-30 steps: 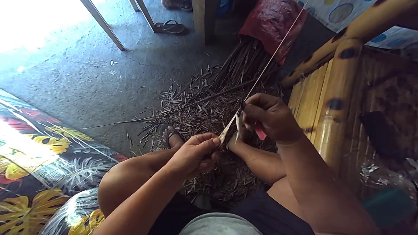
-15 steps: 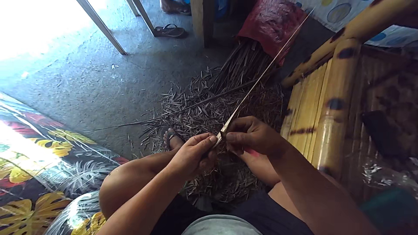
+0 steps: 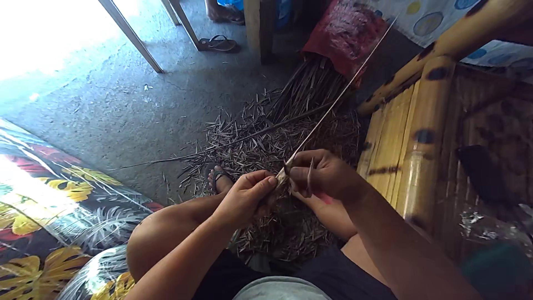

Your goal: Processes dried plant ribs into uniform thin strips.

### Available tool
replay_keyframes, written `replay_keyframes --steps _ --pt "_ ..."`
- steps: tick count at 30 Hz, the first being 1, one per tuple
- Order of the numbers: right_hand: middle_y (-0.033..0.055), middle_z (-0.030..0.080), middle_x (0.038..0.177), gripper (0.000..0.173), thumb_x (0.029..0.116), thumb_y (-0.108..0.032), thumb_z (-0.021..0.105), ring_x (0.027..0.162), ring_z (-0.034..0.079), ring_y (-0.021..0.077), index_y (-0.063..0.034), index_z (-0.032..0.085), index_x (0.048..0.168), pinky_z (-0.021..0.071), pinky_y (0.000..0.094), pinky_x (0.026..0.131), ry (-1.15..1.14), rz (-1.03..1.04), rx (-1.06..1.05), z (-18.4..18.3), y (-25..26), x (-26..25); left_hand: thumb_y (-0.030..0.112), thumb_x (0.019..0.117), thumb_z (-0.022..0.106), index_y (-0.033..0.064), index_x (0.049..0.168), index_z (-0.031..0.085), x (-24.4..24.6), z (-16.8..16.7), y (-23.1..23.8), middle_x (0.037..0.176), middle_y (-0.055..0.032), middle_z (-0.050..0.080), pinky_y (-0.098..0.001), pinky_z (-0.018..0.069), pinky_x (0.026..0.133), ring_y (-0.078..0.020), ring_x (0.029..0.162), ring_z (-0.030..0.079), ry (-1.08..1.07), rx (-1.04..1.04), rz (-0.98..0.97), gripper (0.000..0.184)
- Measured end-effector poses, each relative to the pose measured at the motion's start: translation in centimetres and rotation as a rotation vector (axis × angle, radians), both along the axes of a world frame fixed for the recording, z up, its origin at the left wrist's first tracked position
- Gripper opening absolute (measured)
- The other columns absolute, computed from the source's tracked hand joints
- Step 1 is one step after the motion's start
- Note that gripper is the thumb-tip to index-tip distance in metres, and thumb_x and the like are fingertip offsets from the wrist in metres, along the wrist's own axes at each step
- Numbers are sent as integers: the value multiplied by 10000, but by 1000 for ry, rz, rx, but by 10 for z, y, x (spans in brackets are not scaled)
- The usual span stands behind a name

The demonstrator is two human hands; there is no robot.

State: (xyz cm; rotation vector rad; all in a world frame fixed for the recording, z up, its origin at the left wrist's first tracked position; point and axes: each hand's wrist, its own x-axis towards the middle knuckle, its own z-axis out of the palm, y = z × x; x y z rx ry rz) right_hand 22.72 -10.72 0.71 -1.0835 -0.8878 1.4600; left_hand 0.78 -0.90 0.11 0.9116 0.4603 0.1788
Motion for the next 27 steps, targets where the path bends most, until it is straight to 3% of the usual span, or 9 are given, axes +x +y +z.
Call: replay_keyframes --steps 2,9,12,15,18,21,25,27 --pt "56 677 721 128 1002 -119 603 555 604 70 -37 693 962 520 202 520 17 6 10 -1 1 0 214 1065 525 68 943 657 -1 0 1 679 0 589 -159 432 453 -26 496 510 12 32 10 231" --pt "46 683 774 158 1057 -148 542 545 605 76 -70 679 1051 542 216 490 -120 -362 66 2 1 40 212 1064 541 64 941 657 -2 0 -1 669 3 579 -170 425 451 -36 497 508 -3 121 -2 225" --pt "41 674 745 130 1030 -149 558 548 612 92 -86 657 1089 546 242 500 -96 -278 13 9 -1 26 196 1067 541 56 957 664 0 -3 -1 677 0 593 -176 441 459 -41 507 522 -9 184 18 216" --pt "83 691 738 119 1007 -101 605 552 617 98 -18 687 1030 532 224 511 13 -202 -56 6 0 -5 201 1072 533 52 979 657 0 -6 1 701 -4 603 -191 464 474 -53 524 542 -12 224 35 215" --pt "52 676 732 131 1013 -128 599 544 593 74 -47 700 1027 522 211 504 19 -293 -12 4 1 6 208 1073 535 48 993 665 0 -6 0 710 -3 604 -190 460 479 -49 529 533 -11 250 32 220" --pt "72 675 725 146 1031 -124 579 518 599 91 -48 681 1101 531 224 471 33 -385 -4 7 2 19 204 1075 531 45 1001 663 1 -7 0 698 -6 599 -196 464 477 -56 524 536 -13 287 25 219" --pt "88 691 744 153 1015 -87 600 547 613 95 -4 710 1084 536 219 505 43 -280 -59 10 1 -2 191 1079 517 39 1012 658 2 -8 2 698 -3 594 -203 470 482 -63 531 542 -18 334 29 218" --pt "64 692 744 157 1014 -101 599 539 601 78 -19 719 1075 530 214 496 13 -328 -48 8 2 6 197 1078 519 36 1007 663 2 -8 2 698 -7 601 -204 476 485 -65 531 545 1 357 29 227"
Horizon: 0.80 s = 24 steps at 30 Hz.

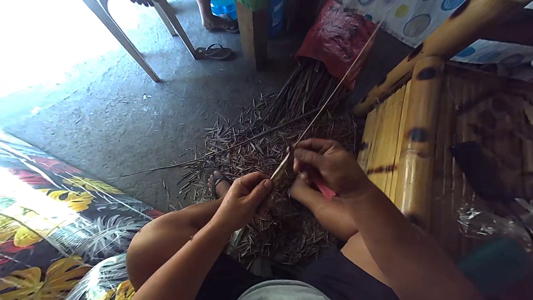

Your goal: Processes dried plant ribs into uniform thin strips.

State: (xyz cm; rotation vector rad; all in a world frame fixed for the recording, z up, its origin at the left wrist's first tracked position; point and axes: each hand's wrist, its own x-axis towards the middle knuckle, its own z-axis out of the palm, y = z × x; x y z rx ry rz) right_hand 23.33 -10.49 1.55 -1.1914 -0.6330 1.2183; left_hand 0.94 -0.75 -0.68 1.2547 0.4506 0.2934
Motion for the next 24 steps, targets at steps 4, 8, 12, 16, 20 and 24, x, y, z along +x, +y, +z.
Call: replay_keyframes --steps 4,8,12,16,20,24 --pt "55 676 742 200 1050 -140 547 516 594 82 -43 676 1167 534 227 465 -12 -133 20 1 -1 17 182 1076 517 42 1019 666 0 1 -1 712 3 612 -198 480 489 -58 542 555 21 19 -7 212" --pt "91 691 750 176 1012 -80 600 545 609 96 8 709 1120 534 223 501 39 -5 -30 1 -2 -12 172 1078 514 34 1037 664 1 1 -1 718 -1 615 -209 495 495 -68 548 566 21 46 14 208" --pt "51 676 739 194 1043 -134 569 514 580 69 -31 690 1155 517 213 463 5 -133 -28 1 2 10 165 1077 517 29 1035 670 0 0 -2 711 -4 612 -214 503 506 -71 547 564 30 72 19 208" --pt "91 681 740 194 1019 -87 585 532 603 99 3 698 1148 528 224 484 43 -22 -60 5 -2 -9 149 1073 522 27 1044 667 3 -1 -2 731 0 626 -226 526 522 -76 565 586 29 169 37 191" --pt "41 668 730 194 1042 -133 558 518 572 62 -38 699 1136 509 205 472 3 -104 -58 2 1 7 148 1070 525 27 1065 685 1 -4 -4 740 1 630 -226 528 533 -70 577 586 49 304 62 200" --pt "76 668 727 204 1039 -111 549 518 593 96 -16 680 1163 528 231 476 41 -83 -78 5 -2 -2 145 1067 528 23 1059 679 1 -8 -5 714 4 610 -243 525 524 -78 565 578 46 411 75 194"
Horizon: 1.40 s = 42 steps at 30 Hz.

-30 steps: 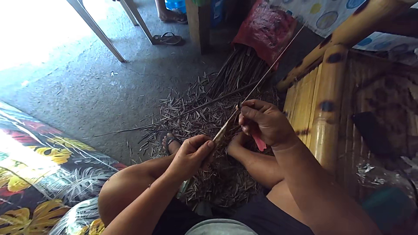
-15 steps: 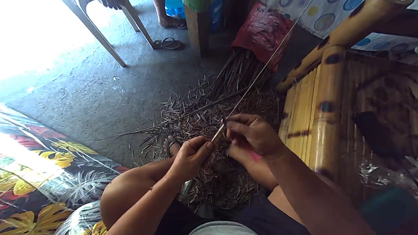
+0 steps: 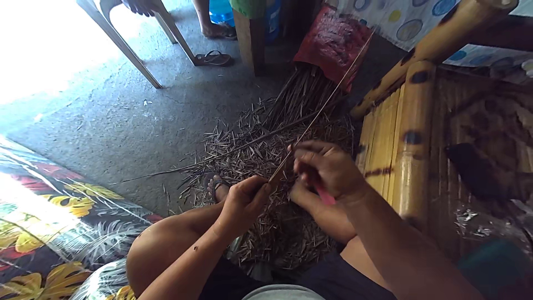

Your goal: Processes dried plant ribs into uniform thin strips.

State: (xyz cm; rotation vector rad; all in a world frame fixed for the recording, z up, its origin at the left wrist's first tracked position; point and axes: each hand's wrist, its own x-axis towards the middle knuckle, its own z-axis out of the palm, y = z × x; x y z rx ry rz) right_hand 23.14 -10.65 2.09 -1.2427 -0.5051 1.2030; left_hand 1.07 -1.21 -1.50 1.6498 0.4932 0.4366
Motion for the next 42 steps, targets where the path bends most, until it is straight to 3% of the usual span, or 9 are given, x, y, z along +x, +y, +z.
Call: replay_keyframes --steps 3,8,14,19,25,30,34,39,42 --pt "71 685 736 188 1027 -84 574 532 598 79 5 701 1133 528 213 491 21 -3 5 0 1 -3 145 1067 524 22 1062 682 -1 0 1 717 3 617 -242 530 532 -79 572 586 -5 13 2 201" --pt "16 655 765 245 1076 -210 511 522 564 59 -92 645 1243 512 206 472 8 -234 41 2 3 33 162 1083 491 22 1061 670 -1 3 1 710 4 599 -246 527 528 -80 563 573 10 -21 -41 229" --pt "105 704 764 215 1018 -59 598 564 627 103 14 711 1186 551 222 529 23 89 77 -9 1 -12 215 1113 396 37 1108 652 -2 11 7 699 38 554 -188 431 452 -42 510 487 -50 -381 -78 312" --pt "49 674 780 266 1045 -129 550 556 596 82 -57 680 1266 540 225 502 -50 -46 189 -10 5 21 239 1105 410 35 1108 662 -4 11 8 656 51 506 -174 394 440 -30 485 443 -82 -560 -128 325" --pt "61 685 743 216 1011 -72 587 566 612 78 -15 718 1174 540 212 528 28 98 143 -6 2 0 262 1093 449 57 1080 678 -6 14 13 651 66 502 -152 363 418 -7 467 422 -134 -756 -191 307" --pt "58 671 748 268 1030 -132 558 547 607 95 -54 676 1258 554 244 510 13 76 189 -5 3 16 247 1081 430 58 1055 678 -4 16 12 603 85 456 -141 345 397 4 431 392 -109 -938 -211 313" --pt "69 693 752 215 1004 -84 599 569 614 79 -5 721 1163 537 212 532 46 164 139 -8 1 -4 258 1075 428 85 1032 670 -5 16 15 586 99 424 -144 342 391 6 415 372 -104 -1039 -230 300" --pt "10 645 725 295 1074 -188 467 520 572 61 -113 662 1283 521 216 479 51 -44 237 -4 11 40 266 1078 424 78 1047 676 -5 16 13 574 99 420 -140 327 379 11 406 365 -88 -1114 -293 316" --pt "41 669 743 278 1046 -152 513 550 608 88 -80 670 1263 545 238 510 58 91 169 -6 4 15 278 1075 437 84 1037 678 -5 15 15 570 101 412 -141 319 377 11 403 355 -108 -1135 -294 312"
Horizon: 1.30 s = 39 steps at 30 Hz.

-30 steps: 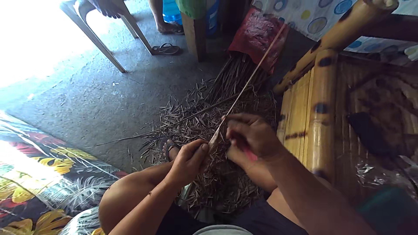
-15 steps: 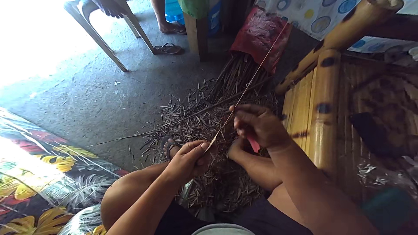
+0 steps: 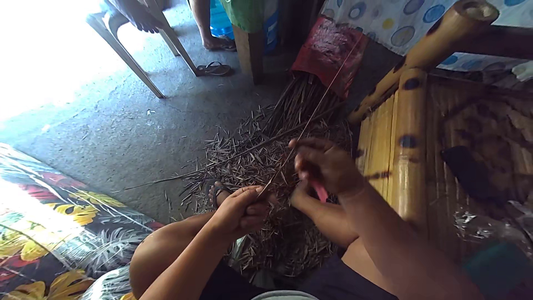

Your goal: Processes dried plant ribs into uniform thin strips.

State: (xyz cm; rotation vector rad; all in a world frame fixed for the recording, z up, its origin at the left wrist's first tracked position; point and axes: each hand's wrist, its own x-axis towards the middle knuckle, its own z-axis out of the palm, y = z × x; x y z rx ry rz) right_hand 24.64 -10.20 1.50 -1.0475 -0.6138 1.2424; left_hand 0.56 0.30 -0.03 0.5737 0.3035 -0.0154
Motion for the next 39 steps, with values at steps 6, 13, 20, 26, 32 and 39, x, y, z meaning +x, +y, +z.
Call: replay_keyframes --steps 6,13,20,26,32,39 --pt "15 663 770 260 1050 -154 526 562 585 62 -74 681 1242 531 218 516 -26 -111 -21 -3 2 10 263 1079 449 76 1030 675 -2 0 -2 578 87 436 -151 345 386 -1 414 383 43 184 34 297" --pt "84 690 742 216 1012 -78 602 555 614 97 11 695 1185 536 225 520 -18 61 -169 -4 -3 -28 177 1082 479 53 993 659 3 -4 -5 639 34 538 -214 453 439 -59 482 502 148 886 236 236" --pt "43 654 750 256 1049 -165 540 525 579 85 -60 652 1253 527 234 475 -80 -139 -123 2 -1 0 204 1082 500 64 1000 678 3 -4 -8 643 31 546 -214 465 468 -58 498 510 166 978 239 241" --pt "17 662 769 230 1044 -150 552 545 570 57 -62 678 1214 510 203 491 -61 -138 -170 4 -1 -1 198 1067 515 60 1011 700 0 -11 -7 664 46 580 -208 483 504 -28 538 535 161 1269 300 237" --pt "57 662 738 243 1034 -103 544 538 592 94 -29 664 1233 532 238 499 -18 -98 -171 2 -4 -26 184 1049 525 52 1046 714 3 -19 -7 747 19 642 -239 532 627 -42 643 592 181 1514 342 231" --pt "-3 643 772 258 1071 -219 514 522 544 52 -116 641 1270 494 201 472 -51 -326 -215 8 1 13 170 1024 560 57 1057 735 1 -21 -6 883 -26 695 -237 561 688 -56 747 640 182 1758 382 211"
